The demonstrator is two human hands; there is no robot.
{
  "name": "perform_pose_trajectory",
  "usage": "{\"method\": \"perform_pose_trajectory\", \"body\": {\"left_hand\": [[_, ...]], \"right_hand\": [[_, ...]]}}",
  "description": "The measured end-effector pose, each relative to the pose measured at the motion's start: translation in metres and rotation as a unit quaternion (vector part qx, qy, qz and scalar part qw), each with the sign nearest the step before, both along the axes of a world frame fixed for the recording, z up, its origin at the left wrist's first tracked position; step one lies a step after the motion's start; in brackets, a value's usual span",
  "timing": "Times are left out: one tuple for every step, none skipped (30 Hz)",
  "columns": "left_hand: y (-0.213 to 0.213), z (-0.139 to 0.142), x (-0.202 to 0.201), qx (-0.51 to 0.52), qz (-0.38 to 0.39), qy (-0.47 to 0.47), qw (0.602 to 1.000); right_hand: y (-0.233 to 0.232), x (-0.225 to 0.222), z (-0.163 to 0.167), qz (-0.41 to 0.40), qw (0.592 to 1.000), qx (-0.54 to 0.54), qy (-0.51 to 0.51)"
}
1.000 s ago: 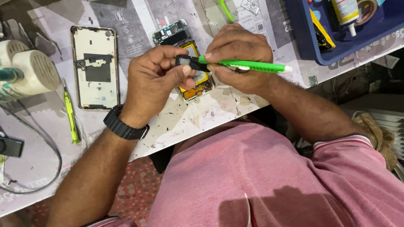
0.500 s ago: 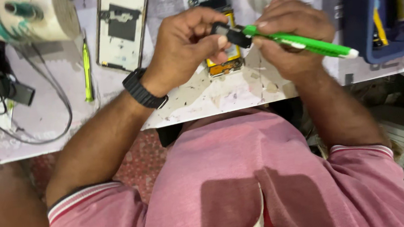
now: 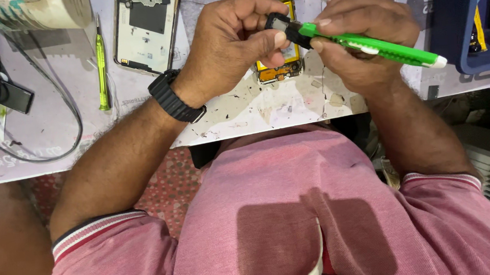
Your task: The person disassembles a smartphone, removes the battery, and uses a green pen-like tool to scrape or clean a small black component. The person handles the phone chassis, battery, and a small black part on a cluttered workbench.
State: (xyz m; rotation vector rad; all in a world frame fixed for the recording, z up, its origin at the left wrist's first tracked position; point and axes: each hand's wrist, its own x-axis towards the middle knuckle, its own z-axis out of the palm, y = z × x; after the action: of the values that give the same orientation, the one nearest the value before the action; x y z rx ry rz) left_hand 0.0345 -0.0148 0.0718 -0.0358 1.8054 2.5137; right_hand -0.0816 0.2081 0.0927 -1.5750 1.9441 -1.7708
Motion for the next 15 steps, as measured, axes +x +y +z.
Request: {"method": "perform_pose_trajectory", "body": {"left_hand": [[-0.0004,-0.0002,-0.0002,-0.003,-0.001,0.002,1.000],[-0.0008,-0.0003,-0.0002,-0.006,-0.003,0.009,1.000],[-0.0013,-0.0002,0.0000,-0.009,-0.005,0.016,1.000],[-0.0018,-0.0001,-0.0001,-0.013,-0.006,0.022,1.000],[-0.0016,0.0001,-0.0003,-0.006,-0.005,0.017,1.000],[-0.0009,0.0004,-0.0002,0.000,-0.004,0.011,1.000],[-0.0004,0.0007,0.0000,0.006,-0.003,0.005,1.000],[-0.0008,0.0010,0.0000,0.004,-0.005,0.006,1.000],[-0.0011,0.0010,-0.0004,0.002,-0.007,0.007,1.000],[-0.0014,0.0010,-0.0009,0.000,-0.008,0.009,1.000],[-0.0012,0.0009,-0.0014,0.002,-0.006,0.003,1.000],[-0.0008,0.0008,-0.0014,0.002,-0.003,-0.004,1.000],[-0.0002,0.0008,-0.0009,0.004,-0.001,-0.011,1.000],[0.0001,0.0007,-0.0008,0.008,-0.004,-0.008,1.000],[-0.0002,0.0007,-0.0011,0.011,-0.006,-0.004,1.000]], "right_hand": [[-0.0005,-0.0007,-0.0007,0.001,1.000,-0.003,0.003],[-0.0010,-0.0012,-0.0015,0.002,1.000,-0.006,0.006],[-0.0019,-0.0018,-0.0026,0.003,1.000,-0.012,0.007],[-0.0028,-0.0025,-0.0034,0.005,1.000,-0.018,0.009],[-0.0035,-0.0034,-0.0041,0.008,1.000,-0.020,0.011],[-0.0040,-0.0040,-0.0047,0.011,1.000,-0.022,0.012],[-0.0043,-0.0042,-0.0053,0.014,1.000,-0.024,0.013],[-0.0041,-0.0042,-0.0057,0.012,1.000,-0.023,0.012],[-0.0034,-0.0039,-0.0058,0.008,1.000,-0.021,0.011],[-0.0032,-0.0040,-0.0061,0.005,1.000,-0.020,0.011],[-0.0031,-0.0044,-0.0064,0.007,1.000,-0.019,0.011],[-0.0033,-0.0043,-0.0069,0.008,1.000,-0.018,0.010],[-0.0035,-0.0040,-0.0071,0.009,1.000,-0.017,0.008],[-0.0031,-0.0035,-0.0068,0.010,1.000,-0.017,0.006],[-0.0029,-0.0032,-0.0061,0.010,1.000,-0.017,0.005]]}}
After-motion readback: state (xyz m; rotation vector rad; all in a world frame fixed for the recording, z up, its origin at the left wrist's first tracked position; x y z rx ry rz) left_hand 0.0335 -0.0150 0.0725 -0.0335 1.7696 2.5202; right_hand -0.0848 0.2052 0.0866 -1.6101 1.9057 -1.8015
